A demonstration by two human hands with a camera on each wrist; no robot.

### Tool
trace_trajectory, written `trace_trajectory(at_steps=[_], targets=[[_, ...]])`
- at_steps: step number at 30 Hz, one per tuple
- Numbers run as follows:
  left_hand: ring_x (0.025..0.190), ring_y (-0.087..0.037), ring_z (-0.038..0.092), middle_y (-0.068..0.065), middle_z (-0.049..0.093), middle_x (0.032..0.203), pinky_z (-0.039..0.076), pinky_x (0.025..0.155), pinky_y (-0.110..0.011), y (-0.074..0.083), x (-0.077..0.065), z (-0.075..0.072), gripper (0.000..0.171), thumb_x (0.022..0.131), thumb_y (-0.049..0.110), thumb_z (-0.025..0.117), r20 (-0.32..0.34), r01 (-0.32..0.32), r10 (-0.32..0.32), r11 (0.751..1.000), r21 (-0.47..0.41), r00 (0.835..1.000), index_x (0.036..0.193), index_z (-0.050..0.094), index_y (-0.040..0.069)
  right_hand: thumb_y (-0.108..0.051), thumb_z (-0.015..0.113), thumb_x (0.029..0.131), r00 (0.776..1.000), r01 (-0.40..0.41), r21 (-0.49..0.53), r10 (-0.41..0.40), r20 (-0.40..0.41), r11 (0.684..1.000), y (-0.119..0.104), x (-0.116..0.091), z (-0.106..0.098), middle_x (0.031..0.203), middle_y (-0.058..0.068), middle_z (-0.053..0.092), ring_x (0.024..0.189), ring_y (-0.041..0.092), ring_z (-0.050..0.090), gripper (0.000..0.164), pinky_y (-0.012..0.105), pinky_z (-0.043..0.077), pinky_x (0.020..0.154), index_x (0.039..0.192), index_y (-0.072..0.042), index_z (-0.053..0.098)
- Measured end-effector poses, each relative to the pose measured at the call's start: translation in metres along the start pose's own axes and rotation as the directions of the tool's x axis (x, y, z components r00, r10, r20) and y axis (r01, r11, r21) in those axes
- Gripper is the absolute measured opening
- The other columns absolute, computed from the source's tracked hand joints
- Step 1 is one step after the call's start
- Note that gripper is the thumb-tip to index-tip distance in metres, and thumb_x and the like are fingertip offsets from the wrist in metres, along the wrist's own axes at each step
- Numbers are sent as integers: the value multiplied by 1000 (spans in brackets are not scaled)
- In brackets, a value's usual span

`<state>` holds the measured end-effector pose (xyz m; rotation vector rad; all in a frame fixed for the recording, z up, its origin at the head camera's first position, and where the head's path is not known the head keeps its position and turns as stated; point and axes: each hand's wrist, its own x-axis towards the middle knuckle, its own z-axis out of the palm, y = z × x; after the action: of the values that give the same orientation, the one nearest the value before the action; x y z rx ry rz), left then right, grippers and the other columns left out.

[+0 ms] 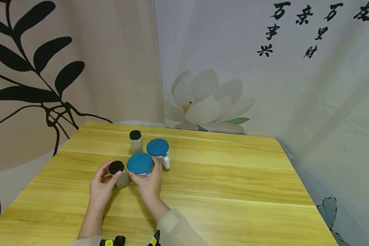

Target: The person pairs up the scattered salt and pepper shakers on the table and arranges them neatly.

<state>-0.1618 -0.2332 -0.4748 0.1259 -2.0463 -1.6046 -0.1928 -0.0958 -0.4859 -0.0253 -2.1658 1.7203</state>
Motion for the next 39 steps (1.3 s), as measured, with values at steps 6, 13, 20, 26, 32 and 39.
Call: trace_trajectory(at_steps=[6,13,20,26,32,39], targets=[[96,-5,55,5,59,103,45,80,-15,-1,-1,1,44,85,-3,70,-10,-16,16,1000,5,1000,127,57,-1,-29,92,61,1000,1,56,-1,7,998,1,-1,-3,125,-3,51,117,20,50,85,46,42,95,131,-12,47],[96,-5,55,7,59,102,45,80,-15,-4,-1,0,45,85,-2,70,-13,-27,27,1000,14,1000,127,57,0,-30,92,61,1000,11,70,-12,15,997,3,-4,-6,125,-3,51,117,21,50,85,47,42,96,131,-11,48],[96,-5,55,9,59,102,45,80,-15,-4,-1,0,45,84,-2,71,-20,-26,26,1000,9,999,127,57,-1,-31,92,61,1000,16,57,-17,21,998,4,-4,-10,121,-3,51,113,20,51,84,46,43,94,130,-11,48],[95,-6,55,5,60,103,45,80,-15,2,-2,0,46,84,-5,70,-18,-20,21,1000,14,1000,127,56,-4,-30,92,61,1000,8,66,-10,26,998,5,-5,-12,121,-5,51,113,17,51,84,45,43,94,131,-12,49],[93,-7,55,-2,60,102,46,80,-16,19,-5,1,44,83,-9,68,-16,-31,30,1000,-7,999,126,55,-9,-29,93,59,1000,9,75,-10,13,997,4,-6,-14,120,-5,52,113,18,51,83,45,43,93,128,-13,50],[94,-8,56,0,61,103,45,81,-16,-2,0,0,44,84,-5,69,-13,-47,47,999,-5,999,126,57,-4,-28,92,59,1000,24,90,-24,4,996,4,-6,-15,119,-5,53,111,18,52,80,45,44,92,127,-13,52]])
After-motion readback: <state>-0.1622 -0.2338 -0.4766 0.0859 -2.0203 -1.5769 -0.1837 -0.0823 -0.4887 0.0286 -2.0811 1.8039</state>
